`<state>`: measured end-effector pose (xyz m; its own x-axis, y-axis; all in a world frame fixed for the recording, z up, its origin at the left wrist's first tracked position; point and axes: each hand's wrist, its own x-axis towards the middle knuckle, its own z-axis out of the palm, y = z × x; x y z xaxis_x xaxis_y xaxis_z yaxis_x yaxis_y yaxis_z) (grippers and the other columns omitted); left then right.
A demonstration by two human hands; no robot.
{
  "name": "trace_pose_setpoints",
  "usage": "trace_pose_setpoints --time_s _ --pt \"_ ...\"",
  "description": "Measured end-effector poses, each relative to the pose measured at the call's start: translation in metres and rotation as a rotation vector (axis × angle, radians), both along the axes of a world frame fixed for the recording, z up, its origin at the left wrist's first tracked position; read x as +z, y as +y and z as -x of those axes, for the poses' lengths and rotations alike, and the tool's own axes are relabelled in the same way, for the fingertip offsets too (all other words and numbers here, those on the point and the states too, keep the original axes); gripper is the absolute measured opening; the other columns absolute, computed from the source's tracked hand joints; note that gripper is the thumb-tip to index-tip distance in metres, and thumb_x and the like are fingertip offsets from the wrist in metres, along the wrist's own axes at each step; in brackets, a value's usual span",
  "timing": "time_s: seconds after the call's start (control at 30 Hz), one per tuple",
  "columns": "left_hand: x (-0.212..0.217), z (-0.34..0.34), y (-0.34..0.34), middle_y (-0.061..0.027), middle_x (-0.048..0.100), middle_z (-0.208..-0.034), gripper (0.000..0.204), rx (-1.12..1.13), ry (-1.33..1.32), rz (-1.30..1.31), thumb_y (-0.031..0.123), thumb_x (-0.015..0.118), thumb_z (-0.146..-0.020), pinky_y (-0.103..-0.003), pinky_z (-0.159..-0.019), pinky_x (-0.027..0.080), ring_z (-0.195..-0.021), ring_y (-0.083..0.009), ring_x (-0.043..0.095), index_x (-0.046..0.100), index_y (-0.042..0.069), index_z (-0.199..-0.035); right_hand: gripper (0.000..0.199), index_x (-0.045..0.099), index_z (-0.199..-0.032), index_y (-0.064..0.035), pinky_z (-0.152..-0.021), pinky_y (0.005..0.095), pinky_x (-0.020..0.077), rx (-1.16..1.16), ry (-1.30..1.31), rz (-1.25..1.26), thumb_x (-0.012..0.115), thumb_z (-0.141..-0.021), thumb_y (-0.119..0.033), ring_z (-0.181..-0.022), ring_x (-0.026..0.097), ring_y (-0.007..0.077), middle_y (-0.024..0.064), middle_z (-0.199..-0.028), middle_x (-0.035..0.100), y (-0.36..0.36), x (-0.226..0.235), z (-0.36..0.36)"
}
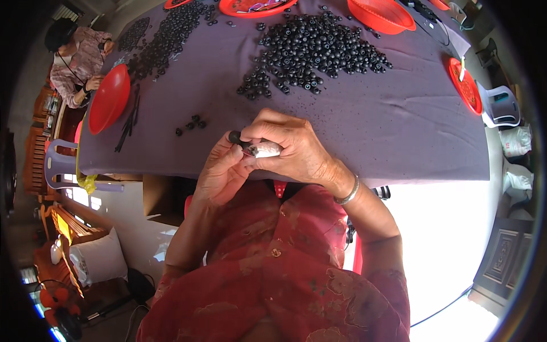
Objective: Sorting small black plastic components on a table using a handheld tool.
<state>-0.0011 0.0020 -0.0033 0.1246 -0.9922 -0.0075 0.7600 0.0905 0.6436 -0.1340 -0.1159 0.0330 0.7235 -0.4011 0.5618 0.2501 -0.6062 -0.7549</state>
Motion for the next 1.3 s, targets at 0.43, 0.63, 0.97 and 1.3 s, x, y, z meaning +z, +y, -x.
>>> trace_pose_setpoints --time_s 0.43,0.63,0.97,1.3 --pt "0.005 -0.006 0.001 -0.0030 0.060 -0.101 0.017 -0.126 -0.043 -0.034 0.011 0.055 -0.095 -0.027 -0.077 0.047 -0.087 -0.0098 0.057 0.053 0.007 -0.112 0.026 0.066 -0.086 -0.0037 -0.056 0.0280 0.0476 0.056 0.013 0.012 0.080 -0.065 0.000 -0.063 0.058 0.0136 0.0032 -0.076 0.055 0.001 0.000 0.002" --pt "0.003 -0.001 0.001 -0.0039 0.060 -0.099 0.019 -0.107 0.014 0.018 0.010 0.056 -0.094 -0.026 -0.075 0.046 -0.085 -0.0107 0.056 0.052 0.007 -0.112 0.015 0.066 -0.086 -0.0008 -0.055 0.0269 0.0504 0.146 0.020 -0.193 0.075 -0.075 -0.001 -0.064 0.060 0.0118 0.0036 -0.075 0.055 0.004 0.000 0.003" --pt "0.005 -0.008 0.001 -0.0034 0.060 -0.090 0.027 -0.100 0.014 0.000 0.008 0.058 -0.091 -0.031 -0.077 0.048 -0.082 -0.0129 0.057 0.047 0.007 -0.116 0.006 0.067 -0.086 0.0022 -0.064 0.0256 0.0492 0.191 0.061 -0.659 0.067 -0.087 -0.003 -0.071 0.061 0.0115 0.0037 -0.077 0.060 0.005 0.001 0.001" --pt "0.013 -0.004 0.002 -0.0039 0.057 -0.098 0.031 0.049 0.048 0.043 0.009 0.057 -0.091 -0.033 -0.084 0.048 -0.093 -0.0141 0.056 0.043 0.008 -0.119 0.037 0.065 -0.102 -0.0011 -0.055 0.0317 0.0449 -0.071 0.061 0.201 0.073 -0.079 -0.030 -0.060 0.056 0.0250 0.0082 -0.070 0.059 -0.001 0.002 0.007"
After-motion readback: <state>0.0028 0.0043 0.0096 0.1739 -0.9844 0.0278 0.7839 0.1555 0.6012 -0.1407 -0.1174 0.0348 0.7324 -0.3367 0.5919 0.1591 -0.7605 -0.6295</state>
